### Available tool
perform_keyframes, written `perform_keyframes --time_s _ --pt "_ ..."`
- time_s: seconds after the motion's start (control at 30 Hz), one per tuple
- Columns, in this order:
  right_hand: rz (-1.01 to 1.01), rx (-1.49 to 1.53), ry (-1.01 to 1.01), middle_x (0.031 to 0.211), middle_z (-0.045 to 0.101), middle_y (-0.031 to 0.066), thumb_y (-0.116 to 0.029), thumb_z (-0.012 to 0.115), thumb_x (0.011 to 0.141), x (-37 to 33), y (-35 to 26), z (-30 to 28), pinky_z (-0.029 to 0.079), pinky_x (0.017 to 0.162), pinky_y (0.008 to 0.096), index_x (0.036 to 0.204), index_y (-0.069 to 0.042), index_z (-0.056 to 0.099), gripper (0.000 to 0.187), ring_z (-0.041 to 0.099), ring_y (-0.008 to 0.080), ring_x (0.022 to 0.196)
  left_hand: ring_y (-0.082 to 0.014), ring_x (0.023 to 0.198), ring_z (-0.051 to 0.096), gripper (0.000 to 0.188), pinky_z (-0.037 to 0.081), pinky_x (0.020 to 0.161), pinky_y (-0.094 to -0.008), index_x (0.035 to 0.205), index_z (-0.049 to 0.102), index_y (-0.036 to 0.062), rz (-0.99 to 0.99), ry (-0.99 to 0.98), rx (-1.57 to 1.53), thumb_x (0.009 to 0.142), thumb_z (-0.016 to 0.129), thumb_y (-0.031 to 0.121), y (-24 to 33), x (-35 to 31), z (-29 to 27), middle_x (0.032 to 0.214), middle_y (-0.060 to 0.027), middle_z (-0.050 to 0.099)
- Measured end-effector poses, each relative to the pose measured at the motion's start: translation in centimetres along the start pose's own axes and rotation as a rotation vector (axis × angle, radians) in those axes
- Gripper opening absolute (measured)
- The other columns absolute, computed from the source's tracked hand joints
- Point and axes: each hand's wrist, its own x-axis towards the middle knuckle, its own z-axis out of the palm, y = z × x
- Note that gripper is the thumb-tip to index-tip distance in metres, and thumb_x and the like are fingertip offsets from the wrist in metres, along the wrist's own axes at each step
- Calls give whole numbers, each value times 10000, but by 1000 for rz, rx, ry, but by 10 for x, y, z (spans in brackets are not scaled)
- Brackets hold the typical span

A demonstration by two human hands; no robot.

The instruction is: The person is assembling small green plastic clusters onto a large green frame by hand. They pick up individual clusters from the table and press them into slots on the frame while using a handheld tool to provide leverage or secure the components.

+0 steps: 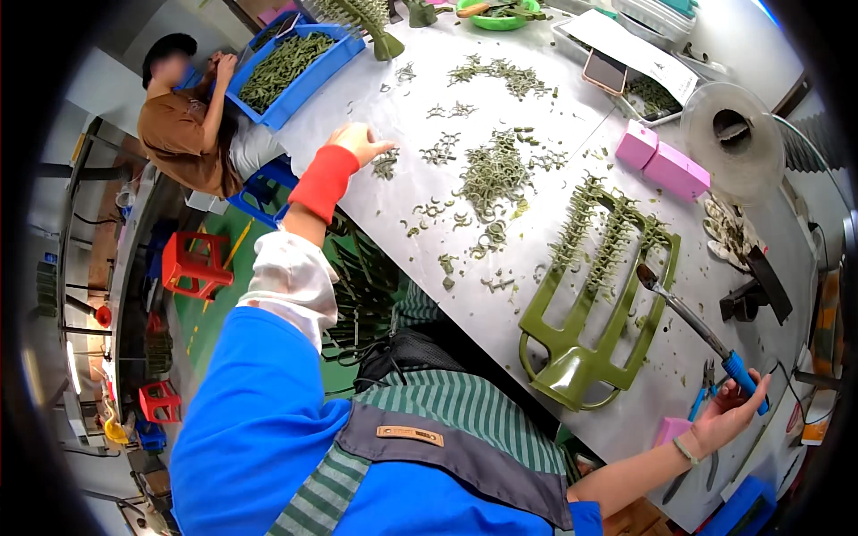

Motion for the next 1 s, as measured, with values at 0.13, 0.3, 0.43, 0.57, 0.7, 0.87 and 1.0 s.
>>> perform_keyframes --time_s 0.13,0.3,0.43,0.57,0.7,0.87,1.0 --pt "-10 -7 -3 687 569 38 -341 616 885 -2 -1 1 401 472 159 833 -14 589 332 534 70 539 -342 927 620 679 475 802 -416 882 632 -33 -215 -33 67 731 633 630 -8 -17 18 972 -227 645" --pt "-11 -21 -1 681 565 33 -344 618 882 -2 -4 1 409 476 157 846 -12 588 336 545 73 551 -270 829 633 493 486 741 -367 845 635 5 -140 120 -331 738 724 478 -15 -24 40 863 -141 664" --pt "5 -19 37 678 570 26 -346 630 872 -3 -8 -4 416 468 159 857 -23 591 326 549 70 536 -111 734 587 226 480 679 -276 813 650 24 93 122 -811 739 776 197 -15 -10 53 754 -41 650" --pt "-8 -18 -2 689 595 33 -349 643 860 5 -3 -11 433 465 161 842 -29 603 323 561 76 513 -106 734 632 132 512 678 -229 818 616 -29 220 168 -899 787 713 56 18 -20 20 762 -61 655" --pt "-11 -41 14 710 612 43 -345 647 857 -1 -4 2 449 472 164 814 -24 610 326 572 85 509 -119 829 652 157 521 742 -227 971 650 -34 548 66 -896 823 664 14 132 -72 -22 899 -77 688" --pt "-37 -54 35 674 607 44 -324 657 848 0 -5 3 474 480 188 801 -17 613 314 592 111 525 -118 810 656 184 527 754 -243 999 663 7 901 -174 -832 831 663 82 263 -109 -9 890 -79 694" --pt "9 -41 21 667 609 62 -309 666 841 0 -1 6 490 490 193 803 -3 611 313 601 122 519 -173 791 641 172 521 720 -290 982 660 59 954 -173 -717 835 652 147 313 -102 22 858 -59 682"
